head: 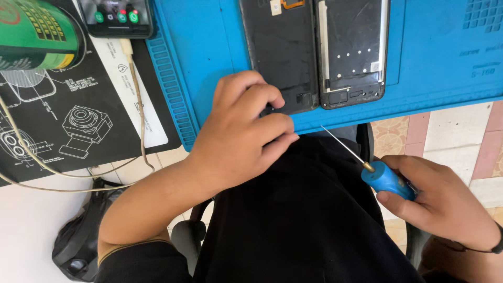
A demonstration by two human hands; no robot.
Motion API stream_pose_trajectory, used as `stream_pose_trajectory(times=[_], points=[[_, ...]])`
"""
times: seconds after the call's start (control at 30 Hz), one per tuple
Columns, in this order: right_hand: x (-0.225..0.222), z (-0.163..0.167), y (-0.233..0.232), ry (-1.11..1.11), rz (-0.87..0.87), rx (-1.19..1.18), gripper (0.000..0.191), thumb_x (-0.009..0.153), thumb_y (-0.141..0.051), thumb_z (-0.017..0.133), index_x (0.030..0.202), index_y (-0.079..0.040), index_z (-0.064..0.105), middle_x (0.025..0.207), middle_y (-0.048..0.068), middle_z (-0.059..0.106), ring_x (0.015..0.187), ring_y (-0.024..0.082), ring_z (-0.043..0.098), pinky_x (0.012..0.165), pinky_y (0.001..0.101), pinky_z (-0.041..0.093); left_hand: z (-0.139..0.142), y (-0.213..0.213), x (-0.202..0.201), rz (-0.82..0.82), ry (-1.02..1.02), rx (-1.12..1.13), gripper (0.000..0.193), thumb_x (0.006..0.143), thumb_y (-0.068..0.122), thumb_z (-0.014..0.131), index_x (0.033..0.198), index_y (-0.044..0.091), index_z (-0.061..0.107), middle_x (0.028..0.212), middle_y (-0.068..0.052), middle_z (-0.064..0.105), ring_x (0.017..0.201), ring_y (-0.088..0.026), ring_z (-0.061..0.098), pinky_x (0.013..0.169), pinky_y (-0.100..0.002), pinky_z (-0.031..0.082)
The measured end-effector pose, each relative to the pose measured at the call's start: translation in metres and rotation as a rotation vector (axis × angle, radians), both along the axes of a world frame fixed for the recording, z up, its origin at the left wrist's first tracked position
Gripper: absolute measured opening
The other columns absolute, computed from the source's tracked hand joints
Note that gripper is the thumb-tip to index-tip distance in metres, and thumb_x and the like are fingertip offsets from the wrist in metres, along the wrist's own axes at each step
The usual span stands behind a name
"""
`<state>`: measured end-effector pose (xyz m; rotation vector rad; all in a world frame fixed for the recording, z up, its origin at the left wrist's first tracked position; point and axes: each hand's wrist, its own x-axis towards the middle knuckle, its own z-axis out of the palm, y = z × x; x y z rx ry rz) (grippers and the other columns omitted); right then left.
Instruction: The person uses a blue electric screwdriver to remove screws from a disassembled smartphone placed on a blue work mat. They then switch to a small metal tool to adjust or remove components near the camera module area.
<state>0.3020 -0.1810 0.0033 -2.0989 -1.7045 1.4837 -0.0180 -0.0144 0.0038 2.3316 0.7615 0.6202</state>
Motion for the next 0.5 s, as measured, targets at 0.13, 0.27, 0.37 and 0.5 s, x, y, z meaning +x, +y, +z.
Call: stream_pose_trajectory(times=[0.13, 0.27, 0.37, 0.5], points=[[-0.003, 0.002, 0.005, -0.021, 0.003, -0.017, 0.052, 0.072, -0.029, 0.079, 0.119, -0.007, 0.069, 0.079, 0.008, 0.065, 0.069, 0.023, 0.064, 0.059, 0.0352, 0.054, 0.008, 0.005, -0.009, 0.025, -0.020, -0.035, 0.013, 0.087, 0.011, 0.087, 0.094, 0.011, 0.076, 0.114, 0.000, 0.062, 0.118, -0.027, 0.055, 0.101, -0.042, 0.045], [-0.011, 0.008, 0.017, -0.035, 0.024, 0.074, 0.051, 0.074, -0.029, 0.077, 0.119, -0.006, 0.067, 0.083, 0.010, 0.067, 0.071, 0.026, 0.067, 0.062, 0.0366, 0.053, 0.013, 0.010, -0.015, 0.020, 0.061, 0.039, 0.042, 0.087, 0.032, 0.092, 0.117, 0.011, 0.073, 0.141, -0.006, 0.058, 0.137, -0.035, 0.047, 0.112, -0.044, 0.042], [-0.018, 0.011, 0.028, -0.125, 0.069, 0.100, 0.053, 0.074, -0.029, 0.077, 0.120, -0.005, 0.065, 0.084, 0.012, 0.068, 0.073, 0.029, 0.068, 0.063, 0.0386, 0.053, 0.007, 0.006, -0.011, -0.011, 0.058, 0.100, 0.070, 0.073, 0.047, 0.092, 0.124, 0.005, 0.070, 0.136, -0.015, 0.056, 0.128, -0.038, 0.046, 0.108, -0.056, 0.036], [-0.023, 0.014, 0.038, -0.170, 0.101, 0.148, 0.053, 0.073, -0.029, 0.077, 0.119, -0.006, 0.066, 0.082, 0.011, 0.067, 0.073, 0.029, 0.068, 0.062, 0.0394, 0.052, -0.003, -0.006, -0.002, 0.074, 0.081, 0.112, 0.068, 0.080, 0.050, 0.093, 0.128, 0.007, 0.070, 0.141, -0.013, 0.055, 0.132, -0.038, 0.044, 0.112, -0.058, 0.036]])
